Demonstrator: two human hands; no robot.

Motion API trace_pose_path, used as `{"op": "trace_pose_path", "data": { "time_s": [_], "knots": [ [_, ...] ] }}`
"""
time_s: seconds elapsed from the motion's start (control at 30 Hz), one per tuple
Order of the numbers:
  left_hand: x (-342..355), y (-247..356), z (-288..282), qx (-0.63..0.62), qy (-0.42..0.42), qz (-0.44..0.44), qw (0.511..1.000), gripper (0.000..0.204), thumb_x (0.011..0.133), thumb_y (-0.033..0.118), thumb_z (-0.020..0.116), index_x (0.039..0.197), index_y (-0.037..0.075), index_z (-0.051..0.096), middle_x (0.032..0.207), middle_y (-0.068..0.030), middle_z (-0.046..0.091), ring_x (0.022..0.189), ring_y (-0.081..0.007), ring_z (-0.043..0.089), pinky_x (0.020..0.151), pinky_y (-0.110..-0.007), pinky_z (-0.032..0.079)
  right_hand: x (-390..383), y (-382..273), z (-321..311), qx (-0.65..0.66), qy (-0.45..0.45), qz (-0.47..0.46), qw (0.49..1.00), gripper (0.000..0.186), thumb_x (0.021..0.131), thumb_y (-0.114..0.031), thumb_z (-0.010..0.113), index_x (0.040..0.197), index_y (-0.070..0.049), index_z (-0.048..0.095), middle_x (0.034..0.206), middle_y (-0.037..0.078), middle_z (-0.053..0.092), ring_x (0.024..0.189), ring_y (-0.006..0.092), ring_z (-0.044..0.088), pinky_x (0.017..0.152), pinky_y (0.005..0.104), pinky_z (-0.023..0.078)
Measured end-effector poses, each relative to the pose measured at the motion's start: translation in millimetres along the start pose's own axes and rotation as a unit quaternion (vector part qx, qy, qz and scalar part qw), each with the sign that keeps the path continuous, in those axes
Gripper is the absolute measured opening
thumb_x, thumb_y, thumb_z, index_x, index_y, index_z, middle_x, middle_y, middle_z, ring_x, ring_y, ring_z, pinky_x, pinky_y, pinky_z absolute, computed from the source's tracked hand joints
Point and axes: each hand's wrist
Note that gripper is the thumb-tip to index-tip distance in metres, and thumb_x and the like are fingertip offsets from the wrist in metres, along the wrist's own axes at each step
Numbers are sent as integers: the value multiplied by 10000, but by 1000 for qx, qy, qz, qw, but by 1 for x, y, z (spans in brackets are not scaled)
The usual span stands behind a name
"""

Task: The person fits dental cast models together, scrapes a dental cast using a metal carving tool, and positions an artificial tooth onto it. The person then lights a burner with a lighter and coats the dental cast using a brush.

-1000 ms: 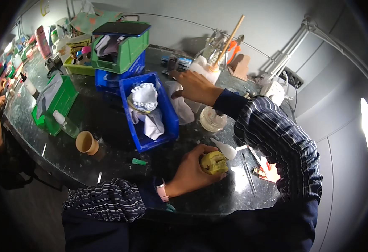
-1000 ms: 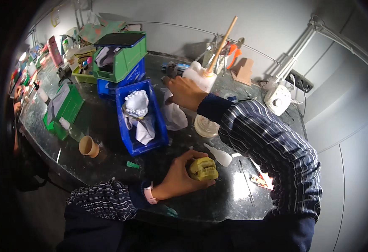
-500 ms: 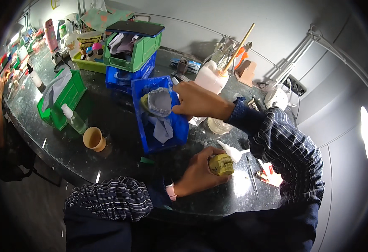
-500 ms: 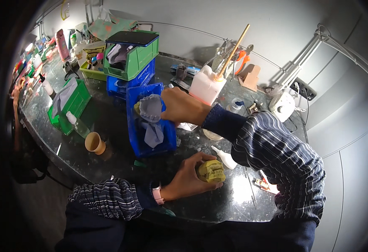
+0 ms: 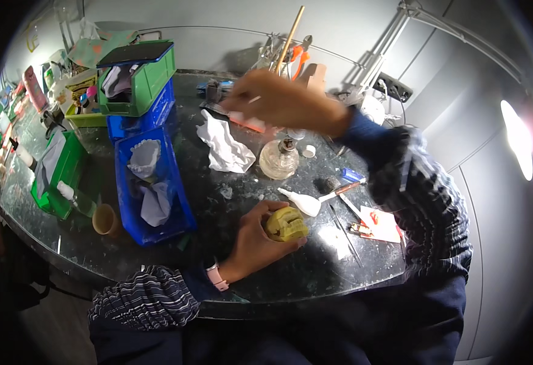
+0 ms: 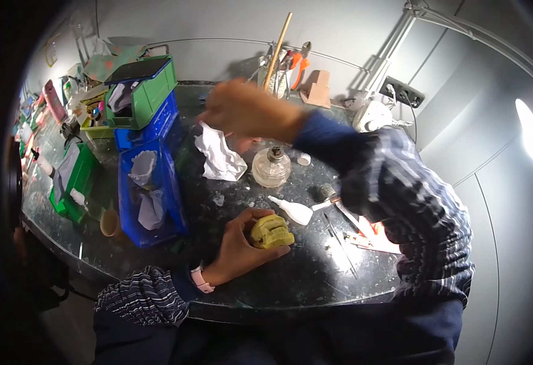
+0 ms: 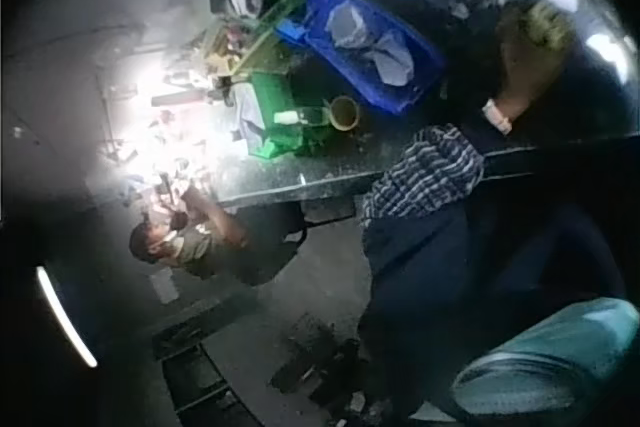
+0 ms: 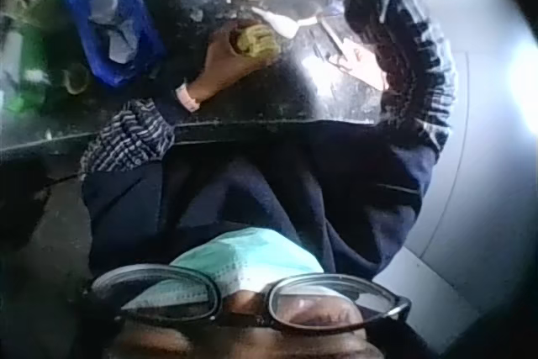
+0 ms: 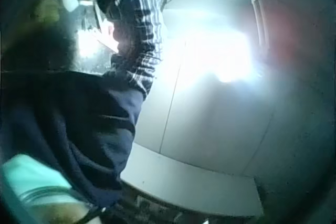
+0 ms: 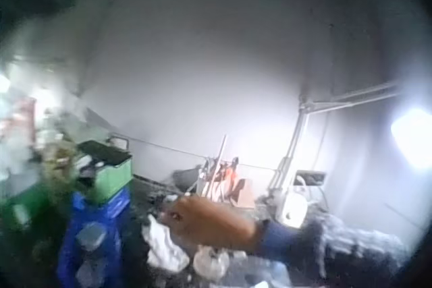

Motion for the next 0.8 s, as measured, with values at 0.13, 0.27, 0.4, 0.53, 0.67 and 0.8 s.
{"op": "trace_pose_path", "data": {
  "time_s": [0.13,0.27,0.4,0.53,0.67,0.8],
  "knots": [
    [-1,-11,-8,7,50,-15,999,567,621,156,852,1075,-18,560,910,-111,653,817,-142,637,734,-270,525,-68,20,-53,34,-192,429,882,243,915,-245,579,808,-32,626,662,39,613,509,80,589,429,238,475],
    [0,-10,-4,-47,42,3,998,555,616,151,848,1062,-17,566,906,-99,660,821,-151,642,759,-288,521,-157,5,-40,54,-280,521,804,360,866,-396,639,812,-41,665,651,75,649,542,146,629,457,270,487],
    [-3,-13,-5,-60,42,-20,997,547,619,158,847,1049,-20,558,914,-105,655,834,-139,637,764,-278,514,-185,-19,1,59,-191,491,848,517,781,-547,659,905,-46,666,785,112,686,763,257,672,669,363,511],
    [-2,-6,-10,-26,-7,-35,999,575,656,11,808,1134,-38,494,1010,-110,613,912,-140,626,806,-273,524,-185,-38,21,50,-135,446,883,369,795,-435,665,941,-96,680,828,106,689,783,295,664,676,372,516],
    [-2,-6,-8,-39,-7,-38,998,572,656,14,809,1133,-38,496,1008,-110,614,912,-141,627,805,-273,525,-205,-31,0,-53,-185,526,828,281,789,-308,678,971,-94,690,932,123,683,821,314,648,691,396,507],
    [-1,-4,-6,-60,11,-36,997,561,648,58,823,1108,-32,515,973,-109,632,891,-136,627,795,-274,517,-237,-21,6,-123,-225,494,831,325,768,-261,680,1047,-95,655,925,136,669,821,327,640,691,404,512]
  ]
}}
Point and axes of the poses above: each hand's wrist, its own x-axis towards the middle knuckle, its own z-axis out of the palm, y = z × x
